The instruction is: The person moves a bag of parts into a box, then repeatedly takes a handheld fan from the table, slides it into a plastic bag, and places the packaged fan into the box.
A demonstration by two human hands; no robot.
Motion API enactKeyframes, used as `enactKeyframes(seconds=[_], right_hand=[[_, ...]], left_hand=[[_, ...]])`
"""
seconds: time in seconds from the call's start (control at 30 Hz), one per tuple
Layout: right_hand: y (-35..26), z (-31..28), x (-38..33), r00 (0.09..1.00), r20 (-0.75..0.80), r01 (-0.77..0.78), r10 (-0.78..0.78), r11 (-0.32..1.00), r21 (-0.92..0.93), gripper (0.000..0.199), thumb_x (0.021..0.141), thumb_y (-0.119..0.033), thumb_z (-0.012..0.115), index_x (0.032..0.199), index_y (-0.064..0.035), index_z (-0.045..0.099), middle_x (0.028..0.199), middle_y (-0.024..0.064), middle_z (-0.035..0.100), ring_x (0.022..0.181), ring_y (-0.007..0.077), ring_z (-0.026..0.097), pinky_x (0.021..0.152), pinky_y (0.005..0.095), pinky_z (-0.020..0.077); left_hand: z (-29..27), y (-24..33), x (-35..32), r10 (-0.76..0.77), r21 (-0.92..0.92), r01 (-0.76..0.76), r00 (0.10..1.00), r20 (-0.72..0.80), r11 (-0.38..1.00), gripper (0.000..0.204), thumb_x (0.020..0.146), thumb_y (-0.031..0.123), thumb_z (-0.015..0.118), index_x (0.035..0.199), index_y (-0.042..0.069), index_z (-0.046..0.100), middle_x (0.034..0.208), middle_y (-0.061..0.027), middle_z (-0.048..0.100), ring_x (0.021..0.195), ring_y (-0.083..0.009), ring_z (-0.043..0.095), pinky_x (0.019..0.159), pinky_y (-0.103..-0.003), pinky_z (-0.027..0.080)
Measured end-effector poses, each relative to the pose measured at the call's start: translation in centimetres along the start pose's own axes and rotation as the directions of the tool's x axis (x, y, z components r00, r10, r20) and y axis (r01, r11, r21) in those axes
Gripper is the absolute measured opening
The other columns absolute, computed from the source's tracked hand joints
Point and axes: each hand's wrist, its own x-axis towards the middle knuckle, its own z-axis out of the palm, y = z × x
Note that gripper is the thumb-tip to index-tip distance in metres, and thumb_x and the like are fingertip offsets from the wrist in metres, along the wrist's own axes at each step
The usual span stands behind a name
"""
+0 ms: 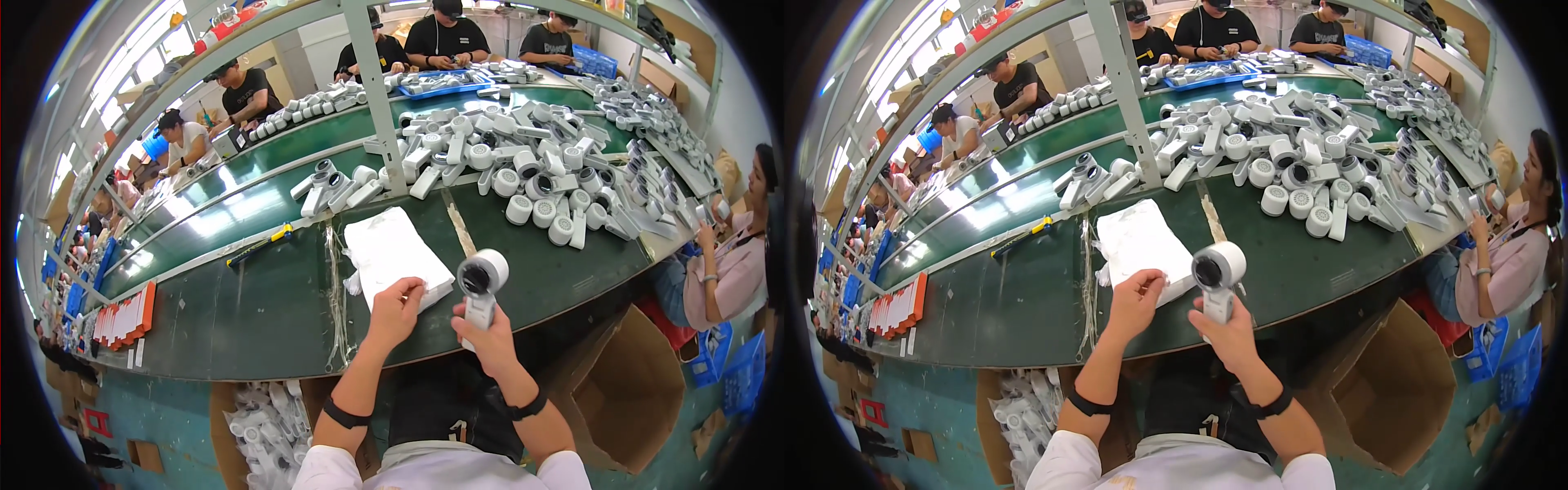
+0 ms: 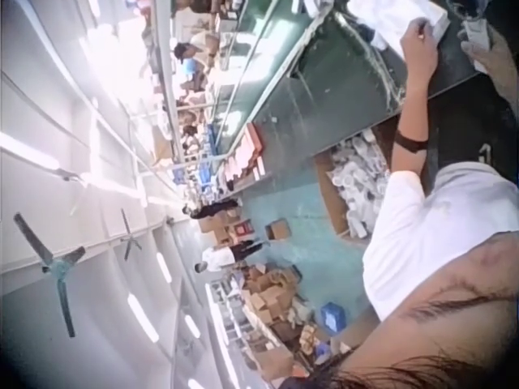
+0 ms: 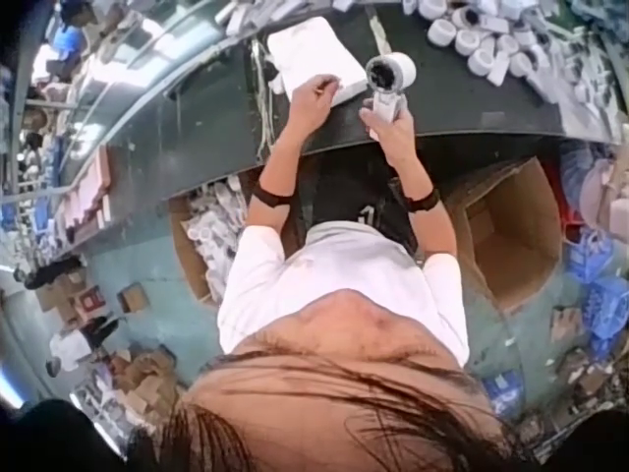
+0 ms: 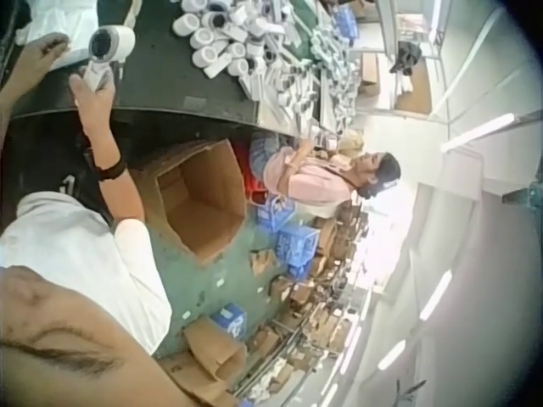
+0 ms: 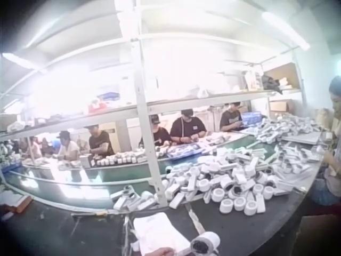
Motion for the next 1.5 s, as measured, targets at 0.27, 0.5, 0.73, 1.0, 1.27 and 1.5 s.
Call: enactKeyframes(seconds=[0.27,0.5,0.73,1.0,1.27,1.5], right_hand=[[2.0,1.7,4.1,0.980,-0.153,0.116,-0.130,0.989,-0.095,0.032,0.078,-0.003,0.073,0.105,-0.0019,0.057,0.085,0.0037,0.062,0.064,0.0102,0.057,0.057,0.0251,0.0466],[1.1,2.0,3.6,0.973,-0.177,0.140,-0.145,0.989,-0.040,0.031,0.078,-0.001,0.072,0.104,-0.0013,0.056,0.085,0.0037,0.062,0.064,0.0110,0.057,0.057,0.0260,0.0472],[0.1,3.3,3.8,0.978,-0.117,0.162,-0.171,0.984,-0.079,0.019,0.077,-0.004,0.073,0.091,-0.0027,0.059,0.081,0.0020,0.063,0.070,0.0086,0.059,0.061,0.0238,0.0480],[0.5,2.5,4.2,0.951,-0.229,0.199,-0.207,0.978,-0.056,0.016,0.077,-0.001,0.069,0.089,-0.0022,0.058,0.079,0.0026,0.062,0.062,0.0084,0.056,0.055,0.0245,0.0465],[-0.6,3.5,3.3,0.970,-0.092,0.204,-0.224,0.960,-0.190,0.018,0.076,-0.003,0.072,0.090,-0.0027,0.060,0.082,0.0026,0.063,0.067,0.0089,0.058,0.060,0.0247,0.0482],[0.0,2.9,3.7,0.958,-0.183,0.203,-0.222,0.972,-0.116,0.019,0.077,-0.004,0.072,0.090,-0.0018,0.060,0.079,0.0024,0.063,0.065,0.0093,0.058,0.059,0.0247,0.0473]], left_hand=[[1.1,0.2,-1.5,-0.050,-0.174,0.047,0.999,-0.017,0.984,0.015,0.091,0.008,0.062,0.101,-0.003,0.067,0.085,-0.0045,0.069,0.073,-0.0085,0.061,0.068,-0.024,0.050],[0.5,-0.5,-1.2,-0.212,-0.539,0.165,0.977,-0.026,0.826,0.015,0.092,0.007,0.063,0.101,-0.004,0.067,0.085,-0.0059,0.069,0.073,-0.0103,0.063,0.069,-0.026,0.053],[1.2,0.2,-1.7,-0.147,-0.354,0.147,0.989,0.026,0.924,0.016,0.091,0.006,0.064,0.101,-0.005,0.067,0.085,-0.0067,0.069,0.073,-0.0104,0.063,0.068,-0.025,0.052],[1.1,-0.5,-1.4,-0.231,-0.551,0.183,0.973,-0.018,0.814,0.015,0.091,0.005,0.064,0.102,-0.006,0.065,0.087,-0.0080,0.068,0.075,-0.0130,0.065,0.070,-0.026,0.054],[1.2,0.4,-1.8,-0.226,-0.572,0.204,0.973,0.032,0.794,0.015,0.092,0.005,0.063,0.102,-0.006,0.065,0.089,-0.0100,0.069,0.075,-0.0149,0.066,0.069,-0.028,0.055],[0.8,0.0,-1.9,-0.239,-0.576,0.166,0.970,-0.053,0.800,0.013,0.091,0.004,0.064,0.100,-0.005,0.065,0.086,-0.0095,0.068,0.076,-0.0157,0.066,0.069,-0.029,0.056]])
